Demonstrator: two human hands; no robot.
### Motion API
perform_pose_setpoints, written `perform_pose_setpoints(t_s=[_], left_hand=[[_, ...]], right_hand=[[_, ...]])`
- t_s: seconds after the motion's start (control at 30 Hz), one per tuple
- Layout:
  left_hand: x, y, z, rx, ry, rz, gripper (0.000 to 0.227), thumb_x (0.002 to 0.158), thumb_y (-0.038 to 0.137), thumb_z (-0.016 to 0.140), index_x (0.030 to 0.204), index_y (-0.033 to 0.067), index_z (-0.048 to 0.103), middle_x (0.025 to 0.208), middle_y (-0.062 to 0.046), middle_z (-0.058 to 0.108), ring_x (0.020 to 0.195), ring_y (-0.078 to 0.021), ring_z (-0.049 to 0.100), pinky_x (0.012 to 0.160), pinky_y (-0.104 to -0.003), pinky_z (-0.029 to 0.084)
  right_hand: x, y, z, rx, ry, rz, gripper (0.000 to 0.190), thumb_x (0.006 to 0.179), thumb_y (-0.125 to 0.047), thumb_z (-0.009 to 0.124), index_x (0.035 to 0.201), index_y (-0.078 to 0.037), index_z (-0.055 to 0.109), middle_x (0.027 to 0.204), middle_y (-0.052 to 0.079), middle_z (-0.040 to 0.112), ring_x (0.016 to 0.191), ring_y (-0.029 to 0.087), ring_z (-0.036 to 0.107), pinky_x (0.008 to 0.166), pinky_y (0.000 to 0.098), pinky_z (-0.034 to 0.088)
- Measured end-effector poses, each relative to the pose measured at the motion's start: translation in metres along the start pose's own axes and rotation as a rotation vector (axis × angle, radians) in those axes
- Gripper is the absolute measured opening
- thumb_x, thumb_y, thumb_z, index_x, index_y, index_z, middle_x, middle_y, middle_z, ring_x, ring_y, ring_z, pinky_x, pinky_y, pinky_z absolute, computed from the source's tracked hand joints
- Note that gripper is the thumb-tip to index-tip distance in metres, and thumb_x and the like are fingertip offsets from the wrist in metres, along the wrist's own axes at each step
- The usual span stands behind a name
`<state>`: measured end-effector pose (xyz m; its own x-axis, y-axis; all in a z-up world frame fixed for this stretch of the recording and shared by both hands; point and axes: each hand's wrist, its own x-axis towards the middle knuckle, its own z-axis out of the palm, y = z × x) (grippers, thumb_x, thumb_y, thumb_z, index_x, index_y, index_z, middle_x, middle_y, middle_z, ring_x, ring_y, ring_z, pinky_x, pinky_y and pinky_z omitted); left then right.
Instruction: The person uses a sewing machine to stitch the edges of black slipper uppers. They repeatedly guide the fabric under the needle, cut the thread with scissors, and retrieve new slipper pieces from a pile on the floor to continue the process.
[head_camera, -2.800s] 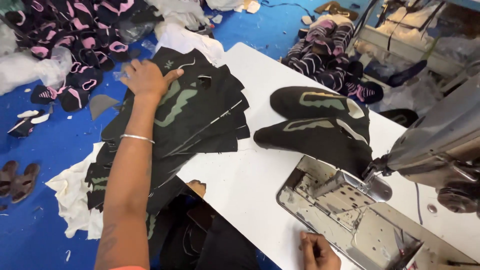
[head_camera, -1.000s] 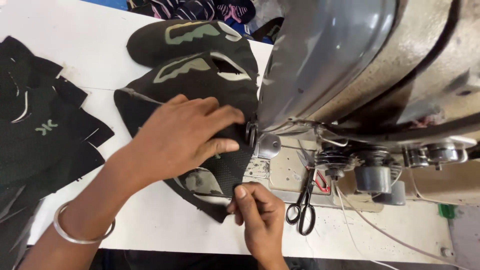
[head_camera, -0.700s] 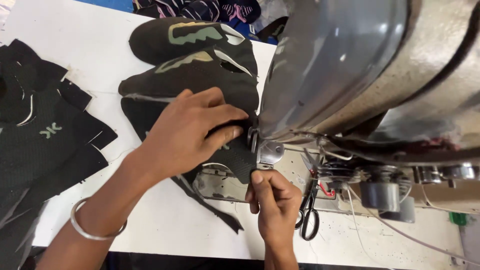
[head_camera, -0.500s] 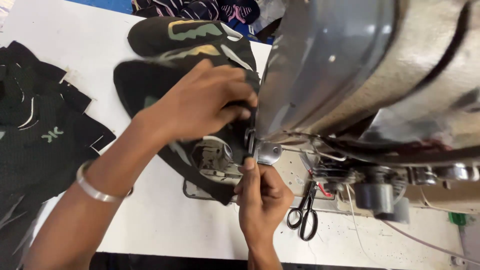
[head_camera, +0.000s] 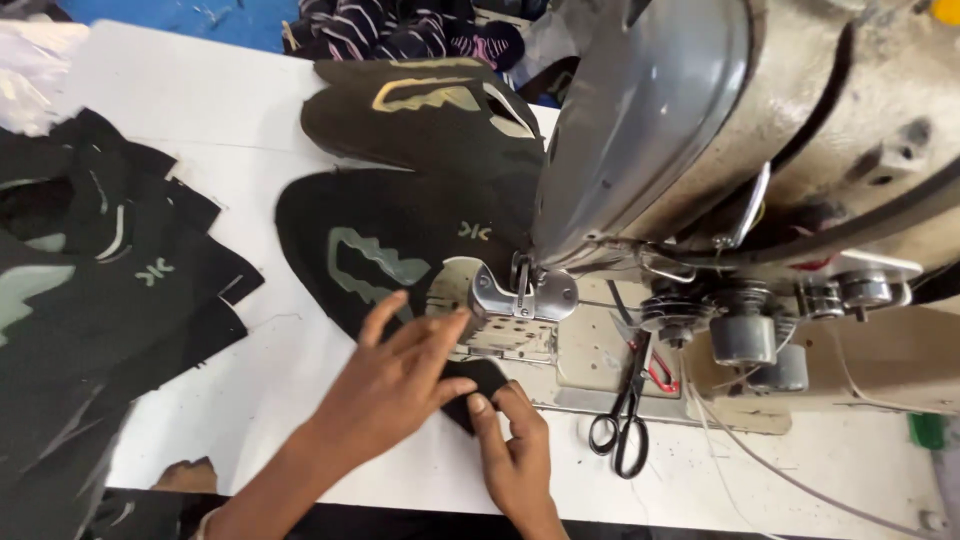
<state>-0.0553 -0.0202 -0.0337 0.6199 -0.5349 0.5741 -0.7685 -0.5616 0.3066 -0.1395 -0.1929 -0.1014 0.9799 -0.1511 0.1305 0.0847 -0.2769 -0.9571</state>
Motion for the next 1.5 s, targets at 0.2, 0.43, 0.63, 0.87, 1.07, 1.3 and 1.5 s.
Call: perform_pose_setpoints(t_s=[0.2,0.43,0.63,0.87,1.07,1.3,1.5], left_hand=[[0.029,0.03,-0.022,-0.046,-0.013,-0.04,0.037,0.093,0.021,0.074,0.127,0.0067,0.066,0.077,0.002,0.065,0.076,-0.0155,0.059,0.094,-0.045,0.036],[0.055,0.038,-0.013,-0.133,0.149,-0.269,0.018,0.094,0.012,0.072,0.11,0.0042,0.075,0.066,0.001,0.062,0.062,-0.0163,0.055,0.08,-0.038,0.036],[0.061,0.031,-0.015,-0.132,0.114,-0.304,0.017,0.093,0.015,0.072,0.108,0.0071,0.075,0.069,0.001,0.064,0.063,-0.0164,0.056,0.079,-0.037,0.037],[0.064,0.015,-0.015,-0.046,0.103,-0.209,0.02,0.095,0.019,0.072,0.112,0.009,0.074,0.07,0.0,0.062,0.068,-0.0185,0.057,0.082,-0.041,0.034],[0.086,-0.022,-0.025,-0.123,-0.088,-0.079,0.025,0.097,0.024,0.068,0.114,0.006,0.071,0.081,-0.002,0.067,0.079,-0.0195,0.059,0.087,-0.042,0.033],[0.128,-0.06,-0.019,-0.188,-0.378,0.022,0.019,0.095,0.025,0.068,0.107,0.0135,0.078,0.078,0.001,0.071,0.081,-0.0158,0.06,0.088,-0.041,0.031],[0.112,-0.063,-0.007,-0.226,-0.214,0.006,0.018,0.096,0.021,0.068,0.11,0.0139,0.077,0.09,0.001,0.075,0.086,-0.0161,0.061,0.092,-0.039,0.031]], right_hand=[[0.021,-0.021,-0.019,0.164,0.102,0.064,0.026,0.104,-0.014,0.06,0.081,-0.002,0.061,0.072,-0.003,0.05,0.068,0.006,0.043,0.058,0.0253,0.036],[0.06,-0.041,-0.036,0.423,-0.015,0.211,0.035,0.103,-0.014,0.06,0.073,0.002,0.064,0.066,-0.008,0.052,0.062,0.003,0.039,0.053,0.026,0.031],[0.061,-0.044,-0.03,0.478,0.032,0.234,0.032,0.103,-0.013,0.06,0.076,0.002,0.068,0.066,-0.007,0.053,0.061,0.002,0.038,0.052,0.0252,0.029],[0.042,-0.033,-0.051,0.346,-0.07,0.175,0.034,0.105,-0.015,0.059,0.078,0.003,0.067,0.067,-0.001,0.057,0.06,0.006,0.049,0.053,0.025,0.04],[0.042,-0.031,-0.033,0.462,-0.089,0.232,0.032,0.103,-0.017,0.058,0.081,0.003,0.07,0.069,0.006,0.067,0.058,0.008,0.051,0.052,0.0244,0.041],[0.058,-0.054,0.005,0.444,0.171,0.251,0.036,0.103,-0.019,0.061,0.071,-0.001,0.063,0.057,0.002,0.06,0.047,0.006,0.045,0.043,0.024,0.033],[0.063,-0.061,0.012,0.412,0.322,0.219,0.038,0.102,-0.024,0.063,0.071,-0.003,0.066,0.054,0.001,0.057,0.044,0.004,0.043,0.04,0.0223,0.03]])
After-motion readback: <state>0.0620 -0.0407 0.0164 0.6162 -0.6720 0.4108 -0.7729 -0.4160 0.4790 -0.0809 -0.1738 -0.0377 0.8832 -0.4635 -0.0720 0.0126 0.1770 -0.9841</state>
